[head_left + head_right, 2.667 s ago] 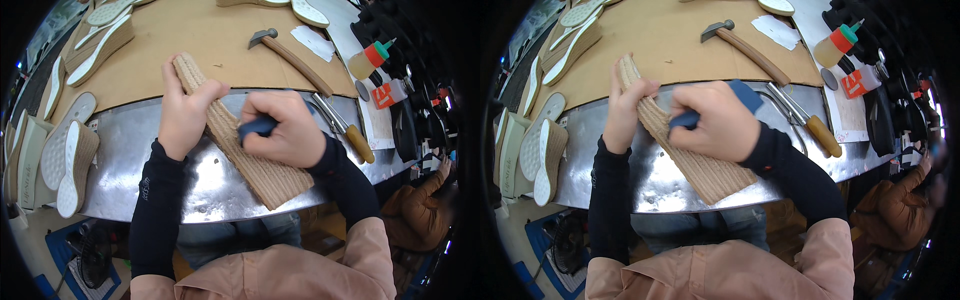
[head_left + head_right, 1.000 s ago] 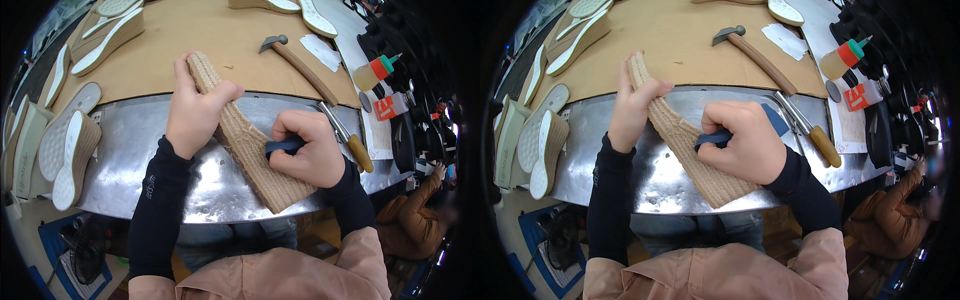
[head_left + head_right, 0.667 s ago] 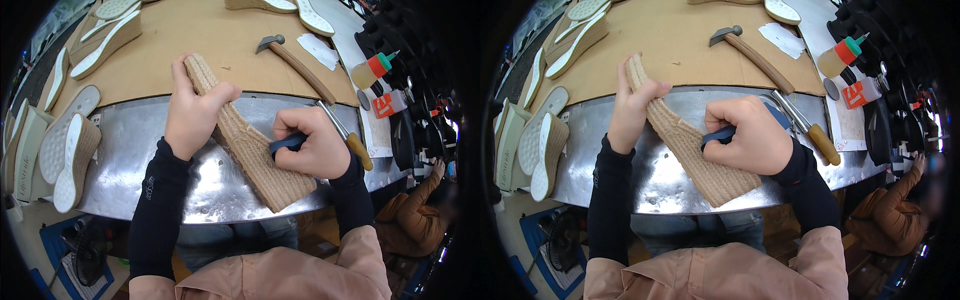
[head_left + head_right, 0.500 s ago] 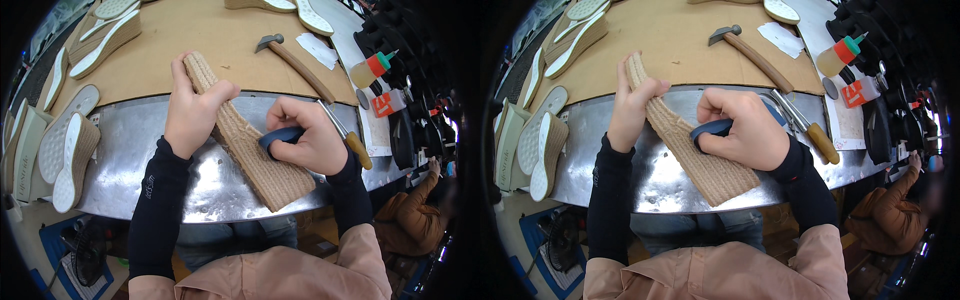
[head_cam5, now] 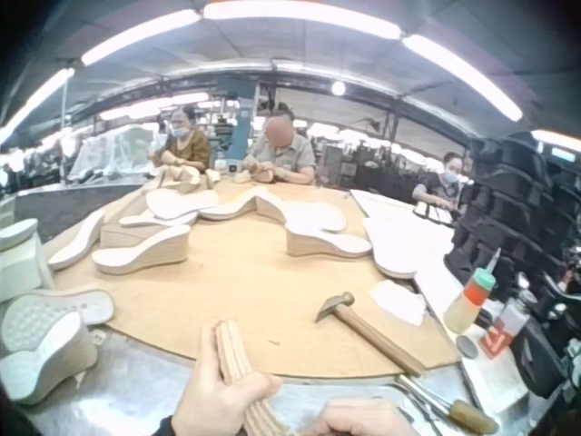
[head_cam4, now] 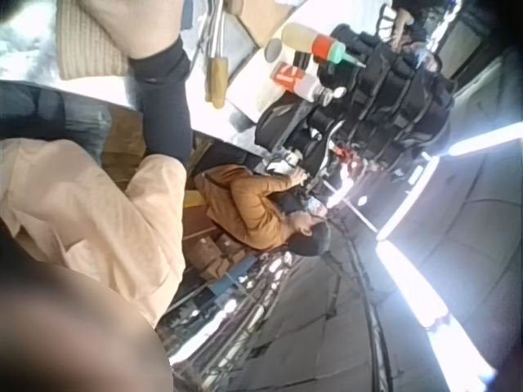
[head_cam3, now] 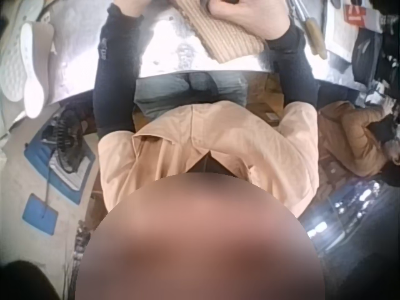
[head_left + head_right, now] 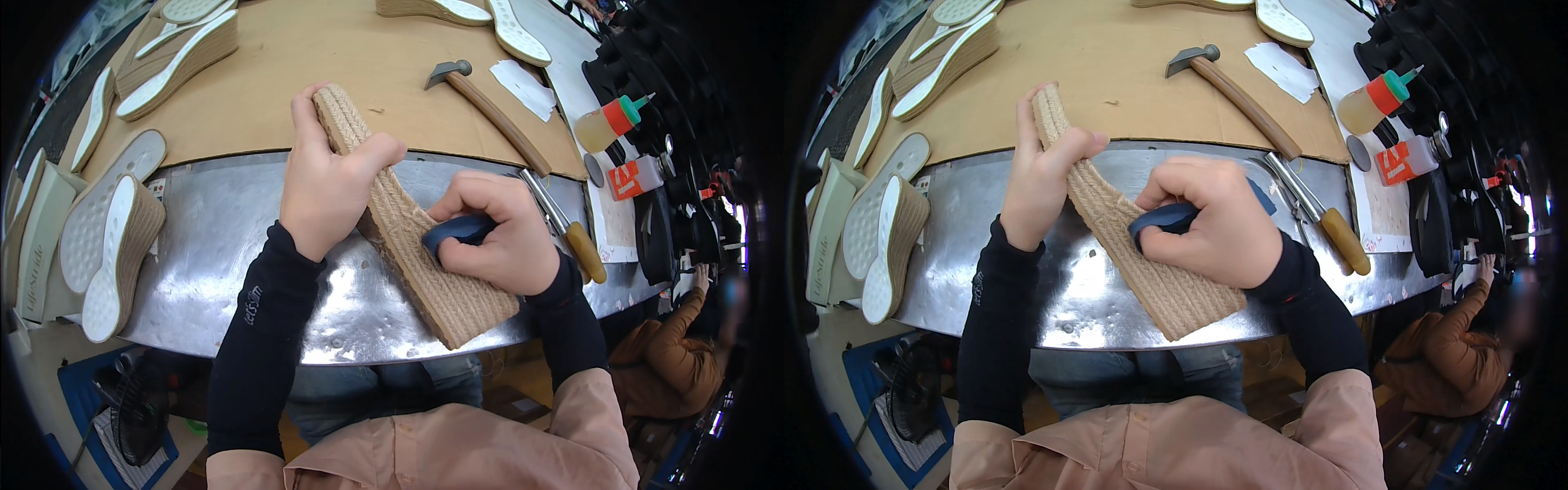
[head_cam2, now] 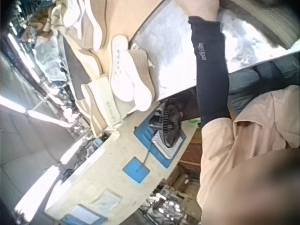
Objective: The person holds a woven wedge heel and rubs its surface with a small blue block, repeatedly smoothing the textured material. The wedge is rotated and repositioned to treat different areas while other shoe parts and tools remain on the table.
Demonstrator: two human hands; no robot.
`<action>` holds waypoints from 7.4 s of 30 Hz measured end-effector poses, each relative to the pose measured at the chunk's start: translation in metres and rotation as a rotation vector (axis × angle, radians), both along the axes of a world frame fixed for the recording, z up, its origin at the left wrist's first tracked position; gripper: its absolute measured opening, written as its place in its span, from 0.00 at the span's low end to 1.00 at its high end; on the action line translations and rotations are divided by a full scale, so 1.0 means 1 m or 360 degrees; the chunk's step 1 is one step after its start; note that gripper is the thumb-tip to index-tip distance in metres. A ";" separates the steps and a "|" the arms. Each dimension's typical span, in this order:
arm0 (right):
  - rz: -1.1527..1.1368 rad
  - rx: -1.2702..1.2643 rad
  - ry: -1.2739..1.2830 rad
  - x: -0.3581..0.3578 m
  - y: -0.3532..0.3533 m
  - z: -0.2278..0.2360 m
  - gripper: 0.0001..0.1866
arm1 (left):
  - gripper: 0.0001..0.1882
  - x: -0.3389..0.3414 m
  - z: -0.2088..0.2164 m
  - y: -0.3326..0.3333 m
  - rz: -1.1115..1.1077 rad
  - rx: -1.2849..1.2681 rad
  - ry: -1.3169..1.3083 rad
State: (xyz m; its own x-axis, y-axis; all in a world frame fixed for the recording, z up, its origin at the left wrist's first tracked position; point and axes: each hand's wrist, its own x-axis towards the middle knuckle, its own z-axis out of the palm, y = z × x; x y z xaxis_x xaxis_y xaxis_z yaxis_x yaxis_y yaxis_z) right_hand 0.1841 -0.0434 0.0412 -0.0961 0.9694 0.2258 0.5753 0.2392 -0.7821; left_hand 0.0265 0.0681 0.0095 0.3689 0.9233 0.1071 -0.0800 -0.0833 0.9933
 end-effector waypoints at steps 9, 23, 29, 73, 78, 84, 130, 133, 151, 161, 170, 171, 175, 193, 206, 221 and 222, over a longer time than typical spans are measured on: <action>0.0022 0.0114 0.0083 0.002 0.002 -0.005 0.03 | 0.37 -0.001 0.003 0.000 -0.0034 -0.0034 0.0032; -0.0013 0.0019 0.0104 0.004 -0.001 -0.005 0.06 | 0.34 -0.001 0.009 -0.005 -0.0093 -0.0144 -0.0093; -0.0039 -0.0012 -0.0041 0.005 -0.004 0.001 0.05 | 0.35 -0.002 0.009 -0.005 -0.0083 -0.0163 -0.0076; -0.0378 0.0509 0.0111 0.020 0.000 0.023 0.08 | 0.31 -0.017 0.028 -0.004 -0.0065 0.1469 0.0155; -0.0175 0.0645 -0.0031 0.002 0.010 0.042 0.09 | 0.20 -0.006 0.030 -0.010 -0.0142 0.1416 0.0163; -0.0290 0.0574 -0.0329 0.008 0.011 0.055 0.12 | 0.09 -0.017 0.034 -0.013 -0.0210 0.0901 -0.0191; -0.1893 -0.0293 0.0384 0.353 -0.103 0.079 0.19 | 0.36 -0.018 0.014 0.009 -0.0083 -0.0064 -0.0157; -0.1790 -0.0385 0.0251 0.361 -0.104 0.081 0.14 | 0.33 -0.019 0.014 0.010 -0.0076 -0.0078 -0.0226; -0.1529 0.0483 -0.0351 0.225 -0.081 0.099 0.17 | 0.35 -0.012 0.012 0.008 -0.0039 -0.0153 -0.0395; 0.0002 0.0405 -0.0251 -0.001 -0.013 0.015 0.07 | 0.36 -0.013 0.024 0.001 0.0054 -0.0071 -0.0484; 0.0092 0.0301 -0.0259 -0.005 0.001 0.013 0.07 | 0.36 -0.017 0.029 -0.004 -0.0004 -0.0066 -0.0485; 0.0099 0.0381 -0.0209 -0.004 0.001 0.013 0.07 | 0.36 -0.017 0.029 -0.003 0.0006 -0.0068 -0.0495; 0.0050 0.0327 -0.0289 -0.003 0.002 0.010 0.07 | 0.35 -0.015 0.030 -0.003 0.0006 -0.0086 -0.0494; 0.0035 0.0357 -0.0248 -0.003 0.006 0.010 0.08 | 0.34 -0.010 0.028 -0.006 0.0000 -0.0051 -0.0474; 0.0108 0.0307 -0.0206 0.003 0.004 0.008 0.08 | 0.32 -0.008 0.022 -0.005 0.0018 -0.0091 -0.0401; 0.0105 0.0352 -0.0224 0.003 0.008 0.000 0.08 | 0.32 -0.004 0.016 -0.005 -0.0010 -0.0253 -0.0349; 0.0126 0.0302 -0.0242 0.002 0.008 0.001 0.08 | 0.32 -0.004 0.016 -0.004 -0.0007 -0.0250 -0.0328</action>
State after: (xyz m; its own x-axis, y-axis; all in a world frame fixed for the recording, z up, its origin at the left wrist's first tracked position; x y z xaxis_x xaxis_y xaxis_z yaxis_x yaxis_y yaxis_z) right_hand 0.1866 -0.0358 0.0426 -0.2171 0.8991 0.3801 0.6564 0.4227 -0.6248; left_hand 0.0227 0.0640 0.0253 0.3584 0.9329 0.0355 -0.2818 0.0718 0.9568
